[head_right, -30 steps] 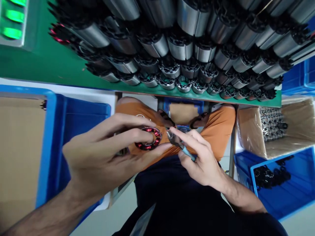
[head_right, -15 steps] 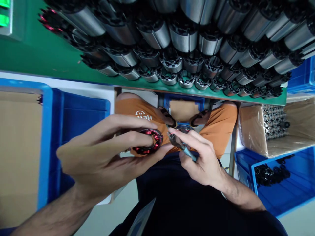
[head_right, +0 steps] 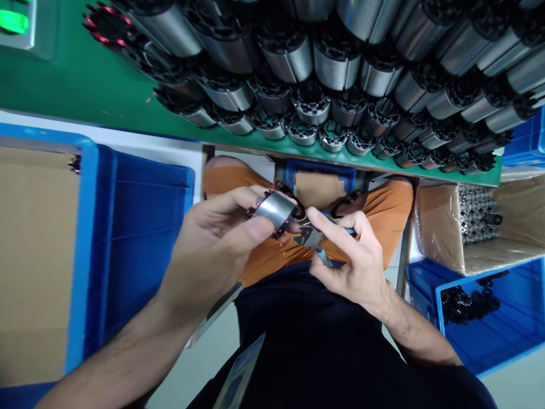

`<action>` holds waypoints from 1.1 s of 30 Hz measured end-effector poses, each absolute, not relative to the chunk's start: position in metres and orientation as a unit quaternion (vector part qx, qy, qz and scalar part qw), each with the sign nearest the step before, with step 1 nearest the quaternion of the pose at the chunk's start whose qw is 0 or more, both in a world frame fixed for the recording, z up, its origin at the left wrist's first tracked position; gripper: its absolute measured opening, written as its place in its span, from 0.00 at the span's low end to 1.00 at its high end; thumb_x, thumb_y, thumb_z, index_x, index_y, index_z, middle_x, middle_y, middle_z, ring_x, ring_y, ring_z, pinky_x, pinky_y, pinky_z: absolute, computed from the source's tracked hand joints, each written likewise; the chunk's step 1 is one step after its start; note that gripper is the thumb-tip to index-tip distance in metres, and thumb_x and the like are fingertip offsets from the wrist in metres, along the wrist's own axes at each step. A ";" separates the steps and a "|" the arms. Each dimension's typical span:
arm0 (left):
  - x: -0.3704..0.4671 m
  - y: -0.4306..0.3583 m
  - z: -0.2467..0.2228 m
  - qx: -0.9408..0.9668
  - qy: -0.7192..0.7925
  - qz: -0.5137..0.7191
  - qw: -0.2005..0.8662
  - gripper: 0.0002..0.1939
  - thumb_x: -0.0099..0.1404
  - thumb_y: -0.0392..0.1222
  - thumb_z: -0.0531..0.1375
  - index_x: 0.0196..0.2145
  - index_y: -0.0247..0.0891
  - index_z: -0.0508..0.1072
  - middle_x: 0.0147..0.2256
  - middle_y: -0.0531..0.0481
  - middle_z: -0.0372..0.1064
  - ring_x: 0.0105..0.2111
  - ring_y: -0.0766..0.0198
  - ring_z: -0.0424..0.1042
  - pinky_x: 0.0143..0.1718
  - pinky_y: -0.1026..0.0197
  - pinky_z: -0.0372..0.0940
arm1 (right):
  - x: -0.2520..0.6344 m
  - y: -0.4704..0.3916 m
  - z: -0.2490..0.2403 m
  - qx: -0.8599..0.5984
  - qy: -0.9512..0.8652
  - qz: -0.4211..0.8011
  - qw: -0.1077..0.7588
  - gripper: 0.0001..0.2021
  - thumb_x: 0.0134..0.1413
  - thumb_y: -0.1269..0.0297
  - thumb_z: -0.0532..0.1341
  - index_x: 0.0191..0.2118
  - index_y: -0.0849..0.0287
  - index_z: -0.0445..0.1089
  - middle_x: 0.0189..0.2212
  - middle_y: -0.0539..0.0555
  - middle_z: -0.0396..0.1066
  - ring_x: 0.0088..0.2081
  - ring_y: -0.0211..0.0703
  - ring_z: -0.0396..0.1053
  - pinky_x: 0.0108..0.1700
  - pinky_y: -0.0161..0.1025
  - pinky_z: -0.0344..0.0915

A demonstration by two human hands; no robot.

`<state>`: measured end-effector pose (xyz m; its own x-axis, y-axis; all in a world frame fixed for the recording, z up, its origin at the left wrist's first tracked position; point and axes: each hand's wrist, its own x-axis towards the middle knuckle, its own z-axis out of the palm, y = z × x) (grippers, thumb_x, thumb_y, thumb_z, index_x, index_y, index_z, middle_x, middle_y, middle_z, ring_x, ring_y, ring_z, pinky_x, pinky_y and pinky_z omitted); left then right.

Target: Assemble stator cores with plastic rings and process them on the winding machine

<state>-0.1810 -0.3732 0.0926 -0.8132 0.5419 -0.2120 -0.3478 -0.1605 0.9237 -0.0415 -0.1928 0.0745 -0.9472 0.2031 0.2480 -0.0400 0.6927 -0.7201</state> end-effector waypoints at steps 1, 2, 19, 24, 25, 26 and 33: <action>-0.180 -0.371 0.092 0.074 0.571 0.762 0.297 0.10 0.67 0.46 0.80 0.34 0.44 0.84 0.40 0.50 0.86 0.40 0.58 0.85 0.46 0.55 0.86 | -0.042 -0.194 0.075 -0.044 -0.910 0.379 0.163 0.36 0.69 0.70 0.70 0.78 0.40 0.75 0.43 0.53 0.72 0.43 0.47 0.71 0.43 0.45 0.79; -0.179 -0.370 0.092 0.066 0.568 0.764 0.298 0.10 0.67 0.46 0.80 0.34 0.44 0.85 0.39 0.50 0.85 0.39 0.58 0.85 0.46 0.56 0.85 | -0.043 -0.194 0.075 -0.043 -0.912 0.370 0.170 0.36 0.69 0.71 0.70 0.78 0.39 0.75 0.43 0.53 0.72 0.43 0.47 0.71 0.43 0.45 0.79; -0.171 -0.357 0.084 0.017 0.517 0.795 0.317 0.13 0.64 0.48 0.82 0.34 0.42 0.85 0.34 0.53 0.81 0.31 0.66 0.77 0.35 0.65 0.79 | -0.049 -0.195 0.072 -0.068 -0.916 0.351 0.182 0.25 0.77 0.63 0.71 0.74 0.45 0.81 0.39 0.52 0.71 0.40 0.46 0.72 0.42 0.44 0.79; -0.171 -0.354 0.085 0.001 0.503 0.798 0.333 0.11 0.65 0.46 0.81 0.34 0.43 0.85 0.34 0.53 0.81 0.34 0.64 0.81 0.38 0.63 0.82 | -0.048 -0.195 0.072 -0.067 -0.923 0.330 0.185 0.27 0.75 0.64 0.73 0.74 0.44 0.80 0.40 0.52 0.71 0.41 0.46 0.72 0.42 0.43 0.80; -0.171 -0.353 0.085 0.001 0.501 0.800 0.331 0.10 0.65 0.45 0.81 0.34 0.43 0.85 0.34 0.53 0.81 0.34 0.64 0.81 0.38 0.63 0.82 | -0.048 -0.195 0.072 -0.064 -0.923 0.331 0.186 0.27 0.74 0.64 0.73 0.75 0.44 0.80 0.41 0.52 0.71 0.41 0.45 0.72 0.42 0.43 0.79; -0.171 -0.353 0.085 0.003 0.499 0.802 0.328 0.09 0.65 0.43 0.81 0.34 0.43 0.85 0.34 0.53 0.82 0.34 0.65 0.81 0.38 0.64 0.82 | -0.048 -0.194 0.072 -0.062 -0.921 0.336 0.188 0.28 0.74 0.65 0.73 0.75 0.43 0.79 0.41 0.52 0.70 0.41 0.45 0.71 0.42 0.43 0.79; -0.168 -0.353 0.082 0.004 0.505 0.802 0.318 0.10 0.65 0.42 0.81 0.33 0.41 0.84 0.34 0.53 0.81 0.32 0.67 0.79 0.36 0.68 0.78 | -0.046 -0.191 0.070 -0.057 -0.905 0.390 0.161 0.31 0.77 0.70 0.71 0.79 0.41 0.76 0.41 0.51 0.69 0.41 0.44 0.70 0.41 0.40 0.77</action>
